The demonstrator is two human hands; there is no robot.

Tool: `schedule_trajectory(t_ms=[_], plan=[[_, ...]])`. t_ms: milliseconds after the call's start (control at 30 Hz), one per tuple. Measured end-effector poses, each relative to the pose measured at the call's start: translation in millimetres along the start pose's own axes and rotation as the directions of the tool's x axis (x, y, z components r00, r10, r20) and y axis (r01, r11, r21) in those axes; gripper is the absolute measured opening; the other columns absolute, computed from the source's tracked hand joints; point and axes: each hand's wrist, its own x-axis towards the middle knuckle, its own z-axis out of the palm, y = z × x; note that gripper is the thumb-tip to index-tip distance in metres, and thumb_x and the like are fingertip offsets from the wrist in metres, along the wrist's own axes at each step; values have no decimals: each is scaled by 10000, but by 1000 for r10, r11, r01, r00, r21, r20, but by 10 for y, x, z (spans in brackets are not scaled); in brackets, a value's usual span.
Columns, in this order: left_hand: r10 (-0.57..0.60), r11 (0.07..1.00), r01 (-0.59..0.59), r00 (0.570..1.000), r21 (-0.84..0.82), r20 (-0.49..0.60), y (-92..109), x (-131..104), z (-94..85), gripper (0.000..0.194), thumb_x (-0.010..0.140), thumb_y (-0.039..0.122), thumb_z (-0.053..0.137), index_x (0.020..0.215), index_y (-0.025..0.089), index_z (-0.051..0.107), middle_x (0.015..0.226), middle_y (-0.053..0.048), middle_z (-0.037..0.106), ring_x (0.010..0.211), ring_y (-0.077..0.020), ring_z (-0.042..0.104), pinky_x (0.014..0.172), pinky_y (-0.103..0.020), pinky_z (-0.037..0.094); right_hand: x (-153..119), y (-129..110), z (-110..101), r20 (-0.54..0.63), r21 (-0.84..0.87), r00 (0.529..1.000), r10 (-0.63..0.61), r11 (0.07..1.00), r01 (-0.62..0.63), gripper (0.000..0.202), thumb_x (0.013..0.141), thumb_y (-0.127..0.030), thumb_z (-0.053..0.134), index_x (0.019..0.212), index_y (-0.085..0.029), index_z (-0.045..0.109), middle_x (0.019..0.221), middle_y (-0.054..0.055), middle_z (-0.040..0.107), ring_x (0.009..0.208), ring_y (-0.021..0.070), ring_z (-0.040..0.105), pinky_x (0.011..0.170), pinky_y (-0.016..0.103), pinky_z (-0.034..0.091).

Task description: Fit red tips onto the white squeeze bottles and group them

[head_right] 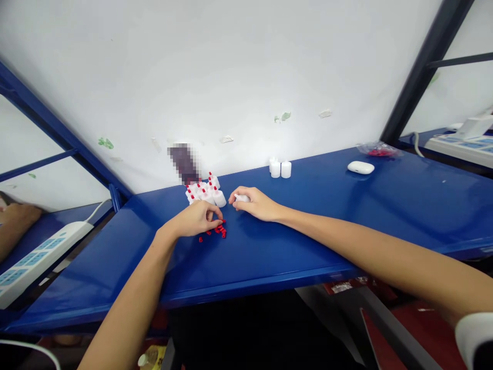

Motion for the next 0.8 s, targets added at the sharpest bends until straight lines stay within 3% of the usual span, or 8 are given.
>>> schedule_trajectory(t_ms=[67,133,233,333,533,800], plan=[[15,1000,-15,999,18,-30,33,3,10,141,752,244,617,789,197,745,545,33,534,485,-103,457,506,-242,333,-4,-23,1,51,-58,999,8,998,-5,160,878,-275,507,956,-165,593,906,41,656,776,155,610,741,281,455],[28,999,-26,998,24,-60,68,5,14,130,745,225,601,766,197,726,533,44,486,490,-99,440,511,-239,329,-14,-32,8,93,-226,995,-32,973,53,178,915,-302,476,959,-175,594,884,34,666,781,160,600,740,280,429],[38,999,-35,994,33,-101,114,11,16,122,739,212,582,746,194,702,527,51,450,503,-99,435,526,-236,334,-44,-21,19,107,-539,990,-94,831,137,189,932,-308,465,986,-202,611,946,41,675,840,182,593,744,283,382],[37,999,-33,995,43,-95,147,13,20,138,742,219,574,764,191,707,536,45,476,510,-103,451,537,-240,341,-69,-3,16,112,-694,991,-77,708,133,197,939,-289,443,1010,-223,615,967,48,674,856,196,591,709,278,349],[56,997,-56,998,-49,-10,218,-4,24,176,785,302,575,794,189,710,546,42,497,524,-104,463,549,-236,352,-71,11,-15,141,-751,988,-59,644,146,198,948,-294,427,971,-218,608,924,48,674,817,194,586,673,281,322],[-23,998,28,997,63,-77,113,17,-19,207,803,289,522,766,174,690,547,39,513,522,-104,453,553,-246,329,-73,35,-38,167,-743,984,-68,647,171,218,959,-326,406,977,-222,597,924,37,668,810,188,578,672,275,315]])
